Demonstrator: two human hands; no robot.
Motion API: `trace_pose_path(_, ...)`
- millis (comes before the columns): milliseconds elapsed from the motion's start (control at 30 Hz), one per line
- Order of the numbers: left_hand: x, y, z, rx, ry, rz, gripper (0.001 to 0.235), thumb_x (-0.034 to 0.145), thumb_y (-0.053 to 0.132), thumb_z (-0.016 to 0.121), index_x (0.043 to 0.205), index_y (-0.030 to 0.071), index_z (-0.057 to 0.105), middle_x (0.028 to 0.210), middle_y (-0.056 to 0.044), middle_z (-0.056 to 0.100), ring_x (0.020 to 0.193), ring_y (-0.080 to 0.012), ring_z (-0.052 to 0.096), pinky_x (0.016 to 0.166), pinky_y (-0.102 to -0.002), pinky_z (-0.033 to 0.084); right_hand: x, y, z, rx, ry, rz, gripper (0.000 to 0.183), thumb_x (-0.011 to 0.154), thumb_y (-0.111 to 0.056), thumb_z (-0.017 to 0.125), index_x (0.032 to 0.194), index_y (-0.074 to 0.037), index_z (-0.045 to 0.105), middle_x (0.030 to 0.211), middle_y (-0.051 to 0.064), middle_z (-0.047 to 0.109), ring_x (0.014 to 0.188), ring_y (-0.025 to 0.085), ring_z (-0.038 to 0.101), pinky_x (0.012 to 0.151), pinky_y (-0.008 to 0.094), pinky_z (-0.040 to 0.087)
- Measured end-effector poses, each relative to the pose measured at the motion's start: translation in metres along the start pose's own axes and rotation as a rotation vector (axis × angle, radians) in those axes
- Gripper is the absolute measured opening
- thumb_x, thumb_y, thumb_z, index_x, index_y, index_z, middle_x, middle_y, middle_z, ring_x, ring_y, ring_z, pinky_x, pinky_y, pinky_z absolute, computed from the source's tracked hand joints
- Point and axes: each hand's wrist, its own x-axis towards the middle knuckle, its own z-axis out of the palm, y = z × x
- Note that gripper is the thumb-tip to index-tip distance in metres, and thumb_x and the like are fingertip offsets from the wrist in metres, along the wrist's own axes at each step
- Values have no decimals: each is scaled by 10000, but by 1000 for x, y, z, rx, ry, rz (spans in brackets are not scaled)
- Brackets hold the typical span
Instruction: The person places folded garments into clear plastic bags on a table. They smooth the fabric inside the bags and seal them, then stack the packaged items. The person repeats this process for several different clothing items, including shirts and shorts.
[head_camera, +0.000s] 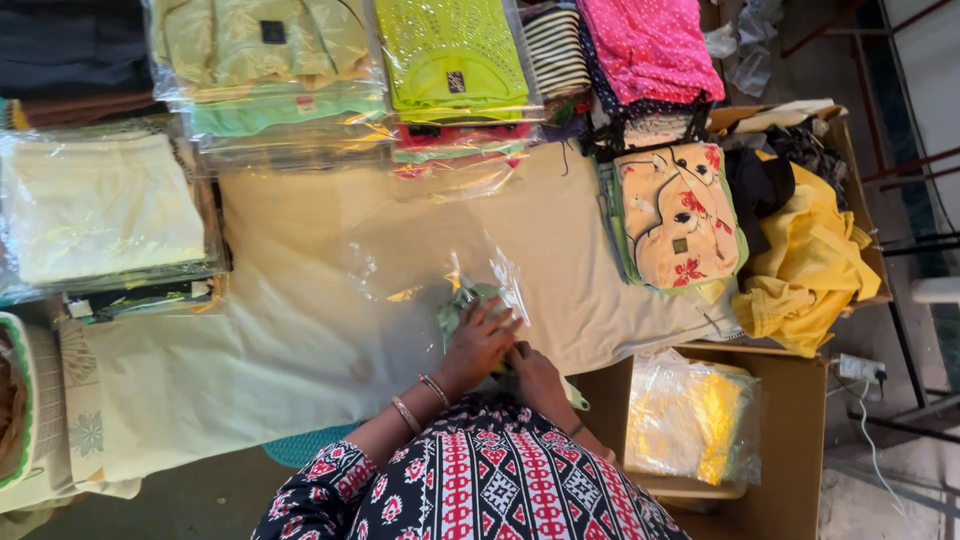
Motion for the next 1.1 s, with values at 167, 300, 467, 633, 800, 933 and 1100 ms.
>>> trace_pose_path(167, -7, 11, 3, -15, -54, 142, 385, 937, 232, 655, 1303, 117, 683, 1356, -105, 650, 1422, -338, 458, 1229, -597, 218, 33, 45, 69, -103, -20, -64, 484, 865, -243, 734, 1279, -124, 513, 1188, 160, 645, 1078, 379, 666, 886, 480, 563)
trace_pose_path(300, -18, 14, 11, 27, -95, 281, 396, 933, 221, 646, 1312, 113, 683, 1368, -106, 654, 1445, -333, 478, 1262, -593, 221, 81, 8, 39, -44, 8, 14, 598, 879, -245, 715, 1394, -160, 423, 1242, 175, 627, 1087, 404, 661, 893, 505, 555)
trace_pose_path(467, -19, 23, 0, -55, -44, 241, 367, 951, 237, 660, 1292, 102, 677, 1348, -119, 641, 1432, -350, 473, 1257, -614, 191, 144, -61, -20, 29, 40, 106, 747, 897, -247, 691, 1538, -203, 310, 1308, 193, 605, 1098, 436, 655, 902, 536, 546)
trace_pose_path(633, -18, 24, -16, -11, -17, 188, 397, 964, 214, 648, 1343, 98, 645, 1401, -100, 616, 1453, -338, 460, 1279, -608, 175, 169, -101, -47, 98, 62, 199, 869, 911, -248, 672, 1652, -237, 219, 1362, 208, 587, 1106, 462, 650, 909, 560, 539)
trace_pose_path(800, -24, 23, -28, 117, 40, 133, 562, 898, 169, 623, 1450, 86, 557, 1447, -154, 558, 1441, -377, 422, 1220, -622, 184, 159, -70, -36, 128, 229, 15, 895, 894, -323, 776, 1610, -224, 248, 1485, 332, 389, 1279, 528, 488, 1022, 549, 474)
trace_pose_path(933, -31, 20, -42, 194, 71, 109, 590, 867, 147, 600, 1451, 78, 546, 1396, -186, 574, 1345, -382, 478, 1142, -571, 295, 149, -18, -15, 103, 431, -182, 688, 1075, -85, 520, 1696, -213, 252, 1582, 289, 441, 1378, 473, 537, 1142, 496, 482)
trace_pose_path(1100, -37, 10, -25, 52, -62, 128, 540, 926, 126, 566, 1459, 42, 548, 1070, -126, 596, 1001, -295, 589, 903, -409, 509, 141, -49, -51, 90, 379, -56, 745, 914, -14, 483, 1620, -175, 306, 1452, 304, 500, 1281, 463, 543, 891, 462, 543)
